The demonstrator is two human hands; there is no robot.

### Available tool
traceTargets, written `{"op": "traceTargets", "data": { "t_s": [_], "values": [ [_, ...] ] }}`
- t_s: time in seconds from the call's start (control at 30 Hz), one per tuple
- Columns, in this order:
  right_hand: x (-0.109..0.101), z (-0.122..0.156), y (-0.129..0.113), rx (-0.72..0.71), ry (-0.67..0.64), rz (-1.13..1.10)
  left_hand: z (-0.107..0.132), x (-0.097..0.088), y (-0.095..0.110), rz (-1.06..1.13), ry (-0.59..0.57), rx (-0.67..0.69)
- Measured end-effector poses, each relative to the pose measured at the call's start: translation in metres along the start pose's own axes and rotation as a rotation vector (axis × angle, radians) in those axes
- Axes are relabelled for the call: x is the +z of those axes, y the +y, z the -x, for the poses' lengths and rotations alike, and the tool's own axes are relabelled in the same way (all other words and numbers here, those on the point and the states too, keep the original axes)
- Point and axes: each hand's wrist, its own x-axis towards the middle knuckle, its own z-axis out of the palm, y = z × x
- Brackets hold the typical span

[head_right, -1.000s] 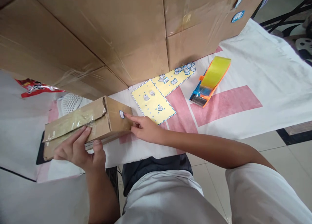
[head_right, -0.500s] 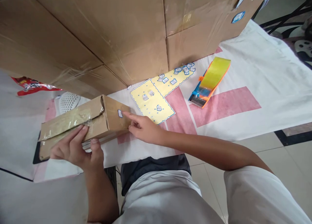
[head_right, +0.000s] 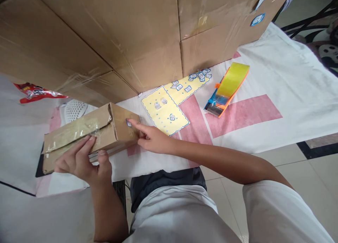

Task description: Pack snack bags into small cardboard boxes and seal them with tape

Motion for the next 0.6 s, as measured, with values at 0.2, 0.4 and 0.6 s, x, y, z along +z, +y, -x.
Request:
{"op": "traceTargets", "data": {
  "t_s": [0.2,0.4,0.6],
  "values": [
    [-0.002,-0.003,0.001,0.03,0.034,-0.091,0.0,0.0,-0.001,0.025,-0.012,0.014],
    [0.0,-0.001,0.002,0.03,0.025,-0.09,0.0,0.001,0.0,-0.007,0.009,0.026],
    [0.011,0.007,0.012,-0.03,0.156,-0.071,0.001,0.001,0.0,-0.016,0.02,0.004]
  ]
}}
